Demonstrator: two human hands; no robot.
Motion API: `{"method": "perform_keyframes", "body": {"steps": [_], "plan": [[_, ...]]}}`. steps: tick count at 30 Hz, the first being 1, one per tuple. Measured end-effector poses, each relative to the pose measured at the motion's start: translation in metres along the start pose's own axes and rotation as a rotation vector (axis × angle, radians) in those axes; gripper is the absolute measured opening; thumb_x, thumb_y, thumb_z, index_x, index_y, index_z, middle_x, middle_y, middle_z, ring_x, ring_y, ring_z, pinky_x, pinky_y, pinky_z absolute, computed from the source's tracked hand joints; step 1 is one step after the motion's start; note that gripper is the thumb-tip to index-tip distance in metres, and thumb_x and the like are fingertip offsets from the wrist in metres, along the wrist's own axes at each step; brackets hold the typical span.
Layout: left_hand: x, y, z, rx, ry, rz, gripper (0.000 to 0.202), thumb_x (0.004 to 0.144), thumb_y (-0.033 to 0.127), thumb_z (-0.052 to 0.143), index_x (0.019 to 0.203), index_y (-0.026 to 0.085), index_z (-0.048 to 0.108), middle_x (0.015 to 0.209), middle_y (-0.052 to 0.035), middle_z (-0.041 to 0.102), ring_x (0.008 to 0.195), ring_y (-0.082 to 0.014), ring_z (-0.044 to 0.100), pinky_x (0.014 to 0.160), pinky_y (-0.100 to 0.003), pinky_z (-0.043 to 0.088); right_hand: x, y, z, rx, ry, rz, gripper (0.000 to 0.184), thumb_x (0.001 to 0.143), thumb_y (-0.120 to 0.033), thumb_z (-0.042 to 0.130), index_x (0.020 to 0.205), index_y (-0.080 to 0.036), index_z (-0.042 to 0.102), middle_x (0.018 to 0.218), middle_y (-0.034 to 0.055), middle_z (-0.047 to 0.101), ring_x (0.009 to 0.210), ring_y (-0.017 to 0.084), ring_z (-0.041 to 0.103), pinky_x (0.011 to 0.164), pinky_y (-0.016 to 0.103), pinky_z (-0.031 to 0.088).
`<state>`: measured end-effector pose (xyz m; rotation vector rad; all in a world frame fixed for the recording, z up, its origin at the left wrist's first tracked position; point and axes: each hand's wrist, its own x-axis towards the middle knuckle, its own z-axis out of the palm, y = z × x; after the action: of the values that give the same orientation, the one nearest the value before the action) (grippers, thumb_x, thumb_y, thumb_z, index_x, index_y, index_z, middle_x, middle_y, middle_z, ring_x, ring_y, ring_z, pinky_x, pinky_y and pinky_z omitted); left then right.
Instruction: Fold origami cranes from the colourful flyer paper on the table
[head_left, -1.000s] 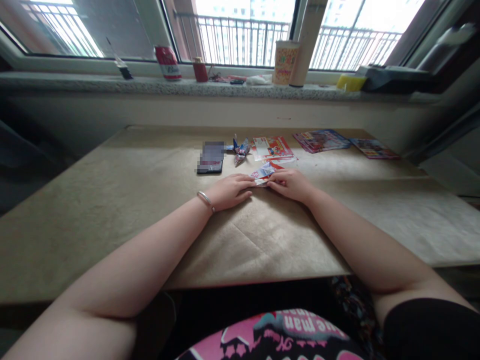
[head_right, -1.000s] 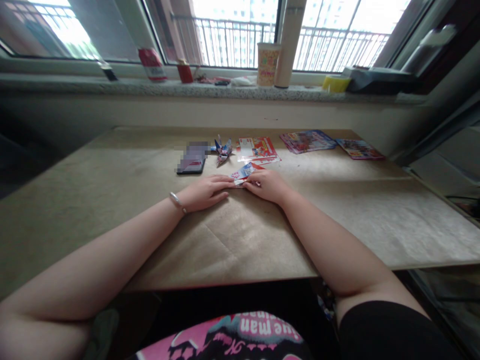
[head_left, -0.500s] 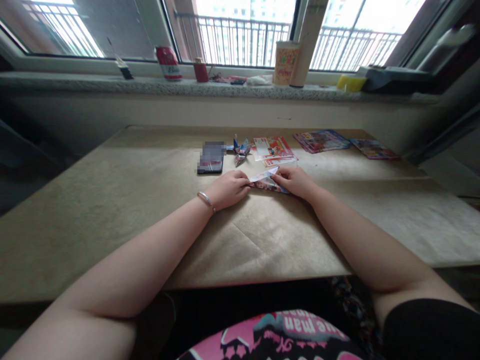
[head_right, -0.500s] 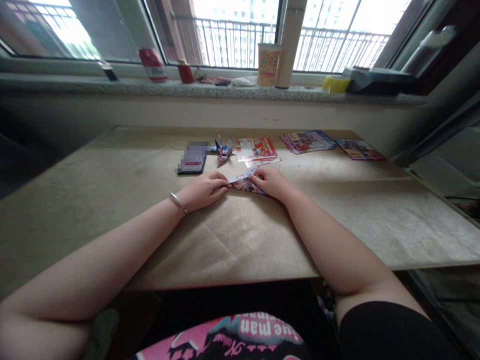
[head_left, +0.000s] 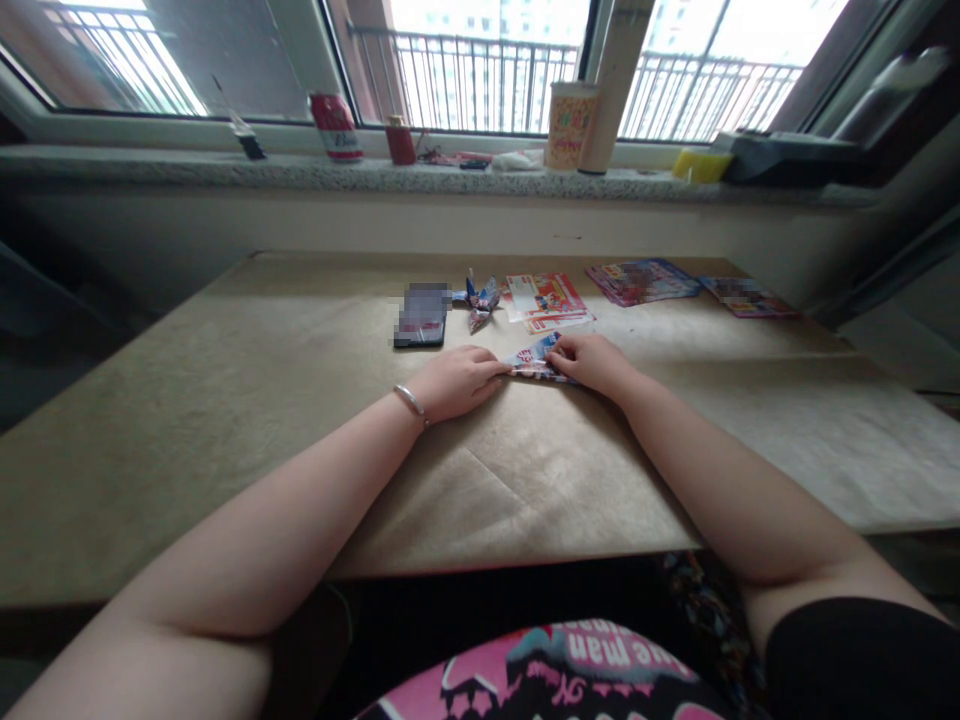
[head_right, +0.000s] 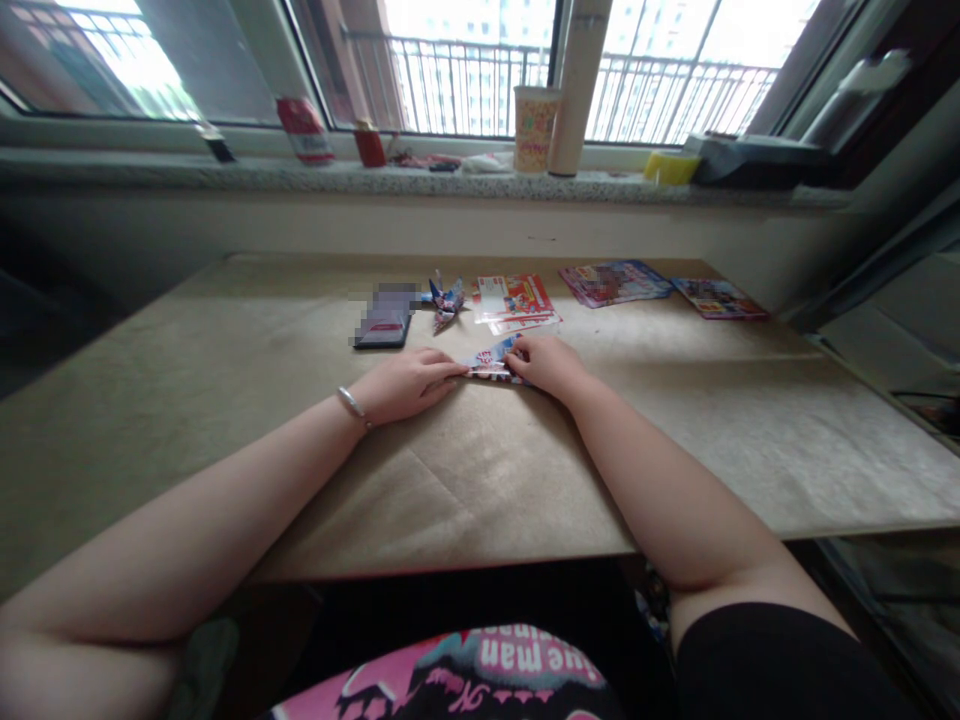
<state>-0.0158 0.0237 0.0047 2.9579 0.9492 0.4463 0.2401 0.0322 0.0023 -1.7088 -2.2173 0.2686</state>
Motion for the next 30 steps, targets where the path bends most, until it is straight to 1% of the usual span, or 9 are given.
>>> {"method": "perform_keyframes", "body": {"steps": [6, 10, 13, 16, 18, 20, 24, 28, 30], "plan": [[0.0, -0.002, 0.002, -0.036, 0.021, 0.05, 0.033, 0.094, 0.026, 0.047, 0.118, 0.015, 0.067, 0.116, -0.0117, 0.068, 0.106, -0.0213, 0.063, 0.097, -0.036, 0.051, 0.0, -0.001, -0.002, -0.039, -0.009, 0.022, 0.023, 0.086, -0.039, 0.057, 0.073, -0.022, 0.065, 0.07, 0.0023, 0.065, 0.06, 0.015, 0.051, 0.054, 0.027, 0.029], [0.0, -0.003, 0.003, -0.052, 0.029, 0.11, 0.033, 0.094, 0.025, 0.048, 0.118, 0.014, 0.067, 0.118, -0.0117, 0.068, 0.107, -0.021, 0.064, 0.098, -0.036, 0.051, 0.0, 0.002, -0.008, -0.198, -0.001, 0.052, 0.024, 0.088, -0.042, 0.055, 0.083, -0.023, 0.069, 0.083, 0.0041, 0.071, 0.069, 0.017, 0.056, 0.056, 0.027, 0.03], [0.001, -0.002, 0.005, -0.058, 0.038, 0.159, 0.033, 0.094, 0.025, 0.049, 0.121, 0.016, 0.066, 0.12, -0.0107, 0.068, 0.11, -0.0204, 0.063, 0.1, -0.035, 0.05, -0.001, 0.004, -0.011, -0.321, 0.049, -0.019, 0.023, 0.089, -0.04, 0.055, 0.088, -0.023, 0.07, 0.095, 0.0061, 0.072, 0.081, 0.021, 0.06, 0.062, 0.029, 0.035], [0.002, -0.002, 0.008, -0.069, 0.035, 0.171, 0.035, 0.093, 0.025, 0.05, 0.125, 0.017, 0.064, 0.122, -0.0105, 0.067, 0.112, -0.0206, 0.062, 0.1, -0.035, 0.05, -0.002, 0.002, -0.011, -0.375, 0.12, -0.124, 0.022, 0.09, -0.031, 0.052, 0.095, -0.021, 0.071, 0.102, 0.0087, 0.072, 0.091, 0.024, 0.06, 0.074, 0.033, 0.039], [0.002, -0.002, 0.009, -0.079, 0.029, 0.165, 0.037, 0.093, 0.025, 0.051, 0.127, 0.018, 0.062, 0.123, -0.0109, 0.066, 0.112, -0.0209, 0.062, 0.101, -0.036, 0.049, -0.005, -0.003, -0.009, -0.37, 0.177, -0.195, 0.024, 0.091, -0.026, 0.05, 0.101, -0.019, 0.071, 0.107, 0.01, 0.071, 0.099, 0.026, 0.058, 0.083, 0.035, 0.039], [0.001, -0.002, 0.009, -0.086, 0.023, 0.163, 0.039, 0.092, 0.024, 0.051, 0.129, 0.018, 0.06, 0.123, -0.0109, 0.066, 0.113, -0.0208, 0.061, 0.101, -0.036, 0.049, -0.007, -0.01, -0.007, -0.341, 0.203, -0.29, 0.026, 0.092, -0.027, 0.049, 0.105, -0.019, 0.071, 0.111, 0.0099, 0.07, 0.106, 0.027, 0.055, 0.091, 0.037, 0.037], [0.001, -0.001, 0.009, -0.073, 0.031, 0.172, 0.038, 0.093, 0.024, 0.051, 0.129, 0.018, 0.06, 0.122, -0.0107, 0.066, 0.112, -0.0205, 0.062, 0.101, -0.036, 0.049, -0.011, -0.025, 0.0, -0.289, 0.114, -0.433, 0.028, 0.094, -0.037, 0.049, 0.099, -0.021, 0.072, 0.102, 0.0076, 0.072, 0.101, 0.025, 0.056, 0.097, 0.039, 0.033], [0.002, -0.002, 0.009, -0.063, 0.034, 0.174, 0.035, 0.092, 0.022, 0.05, 0.124, 0.016, 0.063, 0.121, -0.0106, 0.067, 0.11, -0.0205, 0.062, 0.099, -0.035, 0.05, -0.007, -0.026, 0.008, -0.236, 0.101, -0.388, 0.029, 0.095, -0.033, 0.047, 0.094, -0.02, 0.072, 0.098, 0.0073, 0.071, 0.096, 0.023, 0.058, 0.09, 0.036, 0.037], [0.002, -0.001, 0.009, -0.065, 0.037, 0.174, 0.034, 0.092, 0.022, 0.05, 0.123, 0.016, 0.064, 0.12, -0.0104, 0.067, 0.108, -0.0201, 0.063, 0.098, -0.034, 0.05, -0.004, -0.022, 0.011, -0.182, 0.099, -0.361, 0.026, 0.093, -0.032, 0.05, 0.092, -0.019, 0.072, 0.097, 0.0074, 0.071, 0.095, 0.022, 0.058, 0.087, 0.034, 0.039]]}}
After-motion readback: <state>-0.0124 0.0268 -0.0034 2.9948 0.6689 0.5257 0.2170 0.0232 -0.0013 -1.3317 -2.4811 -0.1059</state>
